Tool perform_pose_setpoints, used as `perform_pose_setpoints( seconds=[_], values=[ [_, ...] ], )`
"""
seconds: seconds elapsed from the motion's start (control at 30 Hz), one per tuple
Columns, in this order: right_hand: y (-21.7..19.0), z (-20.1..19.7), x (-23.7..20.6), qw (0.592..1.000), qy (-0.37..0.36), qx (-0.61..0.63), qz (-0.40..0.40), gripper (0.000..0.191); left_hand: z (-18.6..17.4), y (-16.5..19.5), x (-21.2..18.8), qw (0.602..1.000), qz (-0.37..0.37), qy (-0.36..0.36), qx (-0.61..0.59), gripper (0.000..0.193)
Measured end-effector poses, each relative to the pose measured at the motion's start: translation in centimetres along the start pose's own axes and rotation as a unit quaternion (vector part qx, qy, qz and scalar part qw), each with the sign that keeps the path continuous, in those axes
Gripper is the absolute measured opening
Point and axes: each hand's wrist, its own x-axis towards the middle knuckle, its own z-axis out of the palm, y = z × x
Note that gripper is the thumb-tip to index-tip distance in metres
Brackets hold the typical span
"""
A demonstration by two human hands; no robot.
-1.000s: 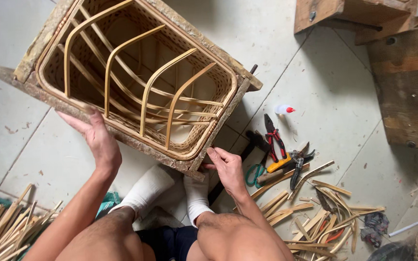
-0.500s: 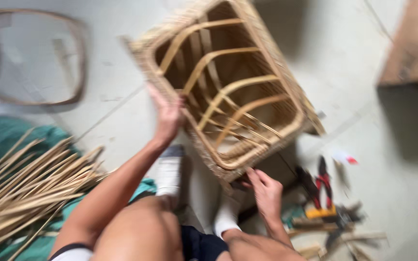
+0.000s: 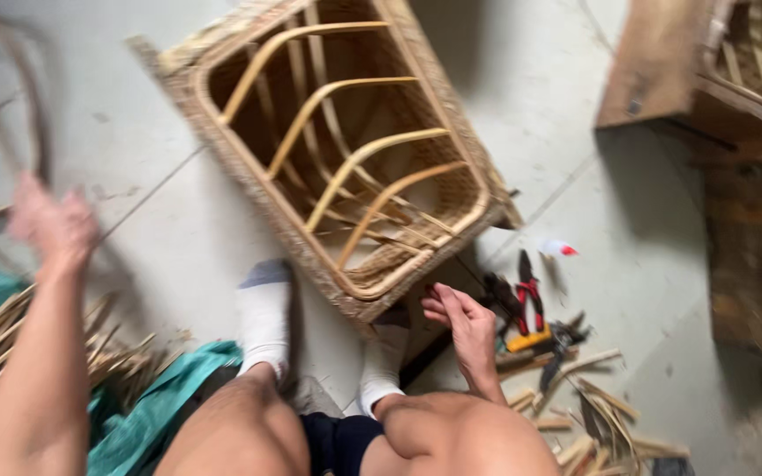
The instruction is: The person sits on the floor with a bamboo basket held in a wooden frame. They squeeze glue from a bottle along the basket rim, tuck and press bamboo strips into the rim, tap strips with a hammer, trim with a knife and pliers, and rotate the basket to glue and secure further strips.
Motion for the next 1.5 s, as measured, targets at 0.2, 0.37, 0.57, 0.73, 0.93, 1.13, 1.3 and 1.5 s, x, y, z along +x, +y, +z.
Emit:
perform_pose_setpoints(
  seconds=[0.2,0.37,0.57,0.73,0.93,1.13,1.3,1.5],
  values=[
    [-3.2,-0.5,-4.2,0.995,0.065,-0.025,-0.071,0.031,-3.0,-4.1,-2.3,0.951,0.228,-0.027,0.209,0.019],
    [-1.1,-2.5,-5.3,0.976,0.144,-0.111,-0.119,0.030,-5.0,-5.7,-4.1,0.979,0.200,-0.025,0.004,0.025],
    [2.1,-10.5,-3.6,0.943,0.248,-0.206,-0.087,0.033,-6.2,-3.6,-8.8,0.960,0.255,-0.074,-0.088,0.025],
    [2.9,-16.9,0.7,0.875,0.275,-0.379,-0.121,0.034,-7.3,1.9,-11.2,0.917,0.361,-0.137,-0.099,0.029],
    [5.3,-19.5,1.1,0.916,0.280,-0.284,0.033,0.032,-7.2,9.4,-13.6,0.827,0.509,-0.229,-0.059,0.036],
    [12.9,-20.8,-1.7,0.917,0.315,-0.233,0.082,0.032,-6.3,18.7,-17.2,0.754,0.605,-0.257,0.020,0.037],
    [18.8,-22.0,2.0,0.939,0.336,-0.065,0.046,0.044,-4.0,23.4,-19.7,0.686,0.534,-0.377,0.320,0.052],
    [20.9,-22.2,4.0,0.929,0.359,-0.019,0.089,0.058,-3.3,23.1,-20.4,0.752,0.523,-0.375,0.148,0.042]
  ],
)
